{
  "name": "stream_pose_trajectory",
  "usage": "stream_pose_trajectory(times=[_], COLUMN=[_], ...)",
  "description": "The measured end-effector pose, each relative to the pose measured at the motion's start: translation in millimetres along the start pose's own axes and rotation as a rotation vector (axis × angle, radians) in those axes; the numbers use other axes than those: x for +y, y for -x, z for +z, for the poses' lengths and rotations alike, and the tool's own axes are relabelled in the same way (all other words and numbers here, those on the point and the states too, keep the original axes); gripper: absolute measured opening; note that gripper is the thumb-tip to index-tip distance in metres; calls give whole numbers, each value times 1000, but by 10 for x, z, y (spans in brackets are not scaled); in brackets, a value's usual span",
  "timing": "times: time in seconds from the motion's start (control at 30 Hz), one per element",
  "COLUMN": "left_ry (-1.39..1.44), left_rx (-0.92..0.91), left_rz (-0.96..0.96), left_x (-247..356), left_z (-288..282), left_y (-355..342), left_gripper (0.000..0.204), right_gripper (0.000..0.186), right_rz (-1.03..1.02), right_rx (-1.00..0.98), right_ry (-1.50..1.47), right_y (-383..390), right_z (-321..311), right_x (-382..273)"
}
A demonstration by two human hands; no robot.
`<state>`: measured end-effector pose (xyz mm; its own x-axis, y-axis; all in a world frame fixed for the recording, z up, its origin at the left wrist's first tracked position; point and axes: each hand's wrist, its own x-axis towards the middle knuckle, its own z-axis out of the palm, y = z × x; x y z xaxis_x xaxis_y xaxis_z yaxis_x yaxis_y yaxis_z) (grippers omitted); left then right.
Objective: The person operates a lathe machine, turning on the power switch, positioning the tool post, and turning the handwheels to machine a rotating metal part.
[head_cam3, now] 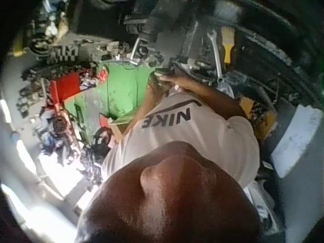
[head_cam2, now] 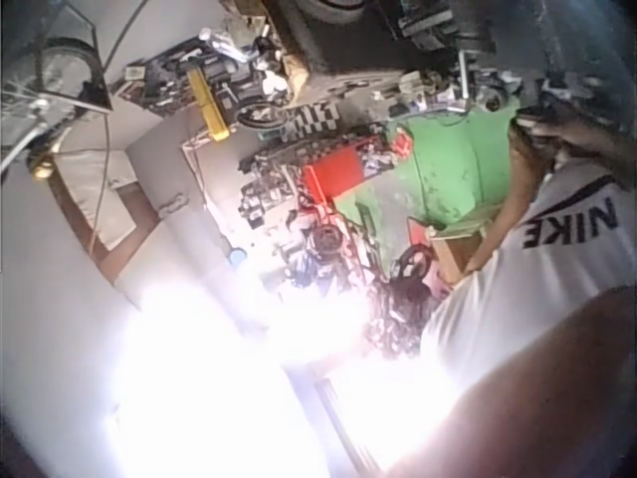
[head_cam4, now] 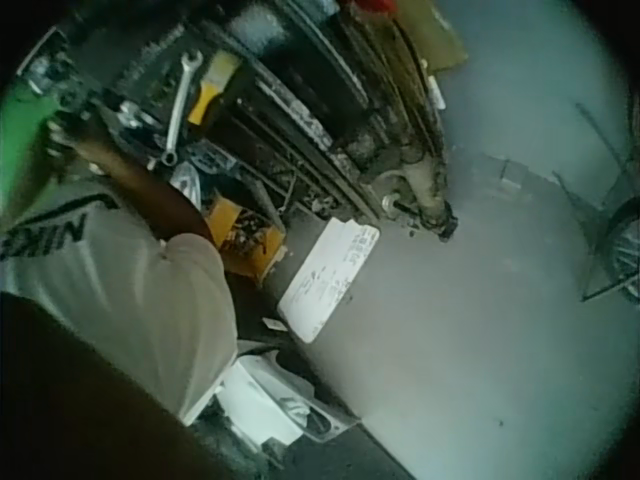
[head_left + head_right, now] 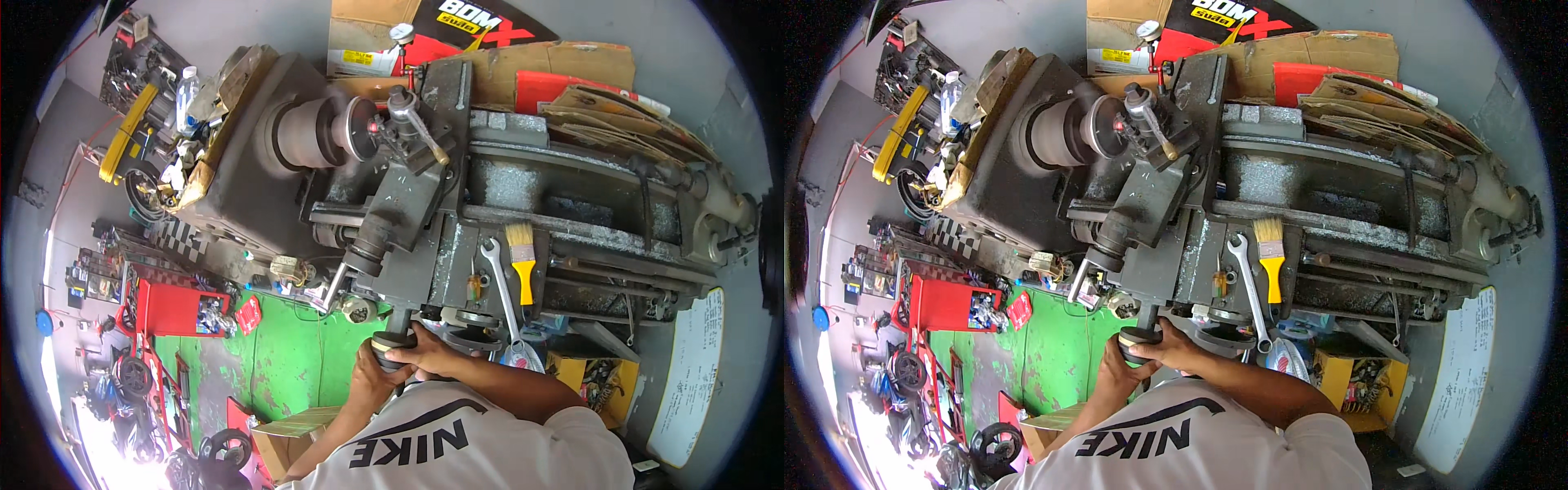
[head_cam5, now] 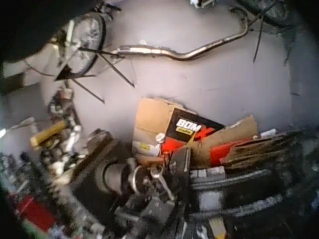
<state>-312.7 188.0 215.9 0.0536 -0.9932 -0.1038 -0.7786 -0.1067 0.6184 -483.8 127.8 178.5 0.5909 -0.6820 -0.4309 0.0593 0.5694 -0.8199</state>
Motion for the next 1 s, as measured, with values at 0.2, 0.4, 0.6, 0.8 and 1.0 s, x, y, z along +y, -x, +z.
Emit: stream_pose_trajectory(times=[0.2,0.4,0.6,0.8,1.0], left_ry=[215,254,73,-69,111], left_rx=[-112,-183,-33,81,-125], left_rz=[-105,-166,88,57,-148], left_x=[-119,-252,-195,-24,-75], left_z=[-76,-116,-32,46,-117], left_y=[-57,-71,-28,43,-55], left_gripper=[90,91,94,94,89], right_gripper=[68,71,82,80,76], right_rz=[-56,-163,-169,-16,-58], right_rx=[-58,-163,-85,-8,-77], right_ry=[-56,-256,-121,-1,-51], right_y=[-17,-170,-189,-180,-197], right_z=[-57,-130,-78,-37,-114], right_x=[110,336,316,286,348])
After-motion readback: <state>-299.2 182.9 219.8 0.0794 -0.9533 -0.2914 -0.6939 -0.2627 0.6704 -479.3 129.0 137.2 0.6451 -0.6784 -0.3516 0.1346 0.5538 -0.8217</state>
